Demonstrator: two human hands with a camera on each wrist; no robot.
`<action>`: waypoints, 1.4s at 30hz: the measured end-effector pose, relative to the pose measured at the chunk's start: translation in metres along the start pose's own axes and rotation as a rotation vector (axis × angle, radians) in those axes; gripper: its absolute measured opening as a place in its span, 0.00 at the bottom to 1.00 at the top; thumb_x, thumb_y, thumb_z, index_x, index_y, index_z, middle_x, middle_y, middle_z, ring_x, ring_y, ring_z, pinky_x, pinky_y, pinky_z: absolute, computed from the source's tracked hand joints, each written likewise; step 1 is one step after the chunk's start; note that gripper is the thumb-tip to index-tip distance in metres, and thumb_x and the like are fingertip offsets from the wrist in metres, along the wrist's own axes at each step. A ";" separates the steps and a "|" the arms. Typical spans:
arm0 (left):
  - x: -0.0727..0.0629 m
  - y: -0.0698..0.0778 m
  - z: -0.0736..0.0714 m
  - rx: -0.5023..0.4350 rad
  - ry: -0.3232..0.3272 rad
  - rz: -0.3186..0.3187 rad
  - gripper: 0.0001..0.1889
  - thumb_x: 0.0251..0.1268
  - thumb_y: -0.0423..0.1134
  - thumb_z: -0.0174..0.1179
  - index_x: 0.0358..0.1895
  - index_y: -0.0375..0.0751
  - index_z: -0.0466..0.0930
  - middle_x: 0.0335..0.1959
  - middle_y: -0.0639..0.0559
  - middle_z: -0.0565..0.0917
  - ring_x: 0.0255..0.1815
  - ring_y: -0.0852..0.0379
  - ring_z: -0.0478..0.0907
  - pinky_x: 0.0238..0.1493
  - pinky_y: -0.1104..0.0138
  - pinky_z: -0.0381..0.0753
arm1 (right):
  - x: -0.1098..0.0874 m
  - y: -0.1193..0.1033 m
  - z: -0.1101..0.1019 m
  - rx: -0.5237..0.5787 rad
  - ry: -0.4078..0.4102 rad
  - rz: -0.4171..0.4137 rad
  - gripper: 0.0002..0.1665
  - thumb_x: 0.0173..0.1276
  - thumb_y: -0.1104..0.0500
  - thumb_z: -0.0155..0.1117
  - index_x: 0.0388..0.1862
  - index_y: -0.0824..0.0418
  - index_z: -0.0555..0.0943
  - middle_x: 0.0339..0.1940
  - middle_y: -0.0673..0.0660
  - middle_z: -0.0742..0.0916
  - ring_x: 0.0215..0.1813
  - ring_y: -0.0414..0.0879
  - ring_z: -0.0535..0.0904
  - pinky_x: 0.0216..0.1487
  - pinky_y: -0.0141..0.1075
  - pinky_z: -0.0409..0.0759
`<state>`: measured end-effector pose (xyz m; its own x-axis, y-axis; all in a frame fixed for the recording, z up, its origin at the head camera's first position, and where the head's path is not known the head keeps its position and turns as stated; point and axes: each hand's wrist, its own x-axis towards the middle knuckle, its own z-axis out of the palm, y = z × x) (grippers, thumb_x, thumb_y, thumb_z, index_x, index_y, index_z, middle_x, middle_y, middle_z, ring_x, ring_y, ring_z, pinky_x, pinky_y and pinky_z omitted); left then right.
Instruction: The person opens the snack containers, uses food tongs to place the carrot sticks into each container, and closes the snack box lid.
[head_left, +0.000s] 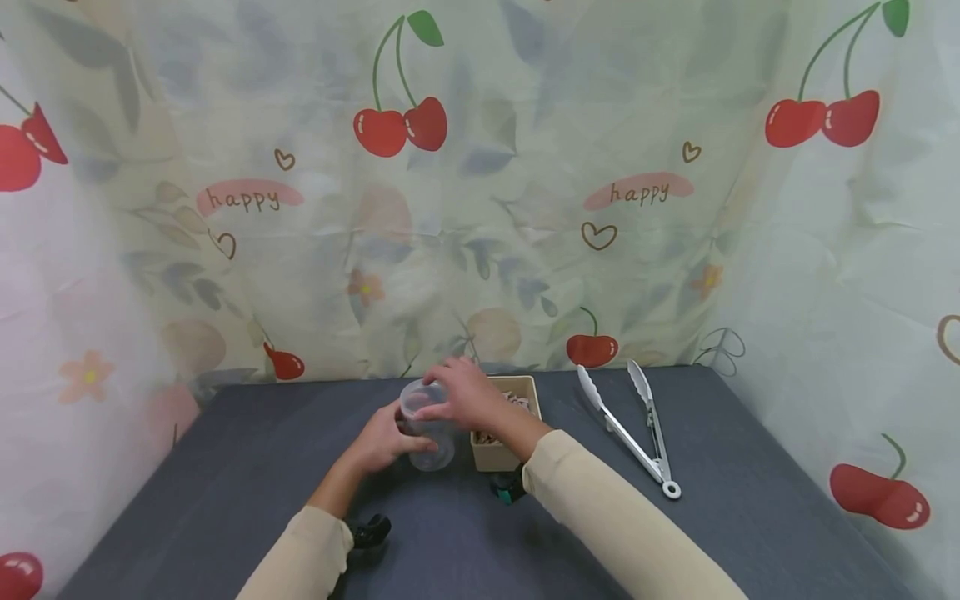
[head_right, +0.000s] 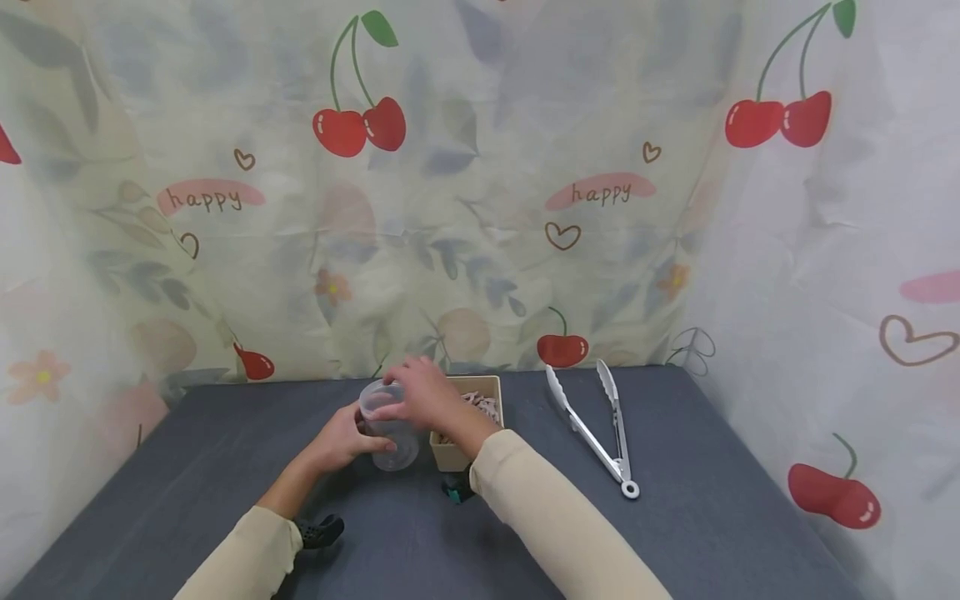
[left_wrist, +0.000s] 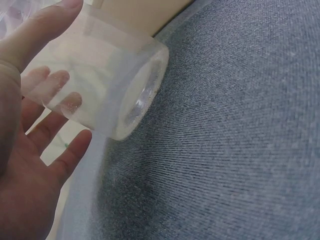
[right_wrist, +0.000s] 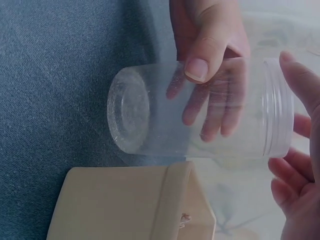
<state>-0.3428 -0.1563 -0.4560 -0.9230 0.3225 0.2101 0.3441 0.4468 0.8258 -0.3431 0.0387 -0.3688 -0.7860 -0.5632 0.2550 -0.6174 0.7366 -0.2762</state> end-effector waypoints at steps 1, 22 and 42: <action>0.000 0.000 0.000 -0.001 -0.001 0.000 0.34 0.47 0.39 0.77 0.59 0.37 0.73 0.49 0.46 0.81 0.44 0.52 0.79 0.44 0.59 0.78 | 0.000 0.001 0.000 0.022 -0.002 -0.005 0.32 0.58 0.37 0.71 0.57 0.53 0.80 0.54 0.51 0.81 0.57 0.48 0.73 0.61 0.45 0.67; -0.002 0.000 0.002 -0.001 0.014 -0.022 0.34 0.48 0.38 0.77 0.60 0.36 0.72 0.49 0.46 0.81 0.44 0.52 0.78 0.46 0.57 0.77 | -0.011 0.016 0.000 0.317 0.022 -0.130 0.36 0.62 0.54 0.72 0.68 0.54 0.72 0.70 0.55 0.70 0.62 0.51 0.73 0.55 0.42 0.76; -0.001 0.001 0.000 0.018 -0.003 -0.019 0.32 0.50 0.39 0.76 0.59 0.39 0.74 0.50 0.48 0.81 0.44 0.54 0.78 0.45 0.57 0.78 | -0.002 -0.005 0.003 -0.165 0.006 0.005 0.43 0.61 0.24 0.54 0.71 0.42 0.69 0.66 0.49 0.73 0.65 0.50 0.65 0.63 0.53 0.60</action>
<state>-0.3413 -0.1566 -0.4551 -0.9291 0.3157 0.1927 0.3292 0.4682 0.8200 -0.3386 0.0351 -0.3708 -0.7883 -0.5577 0.2600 -0.5997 0.7909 -0.1217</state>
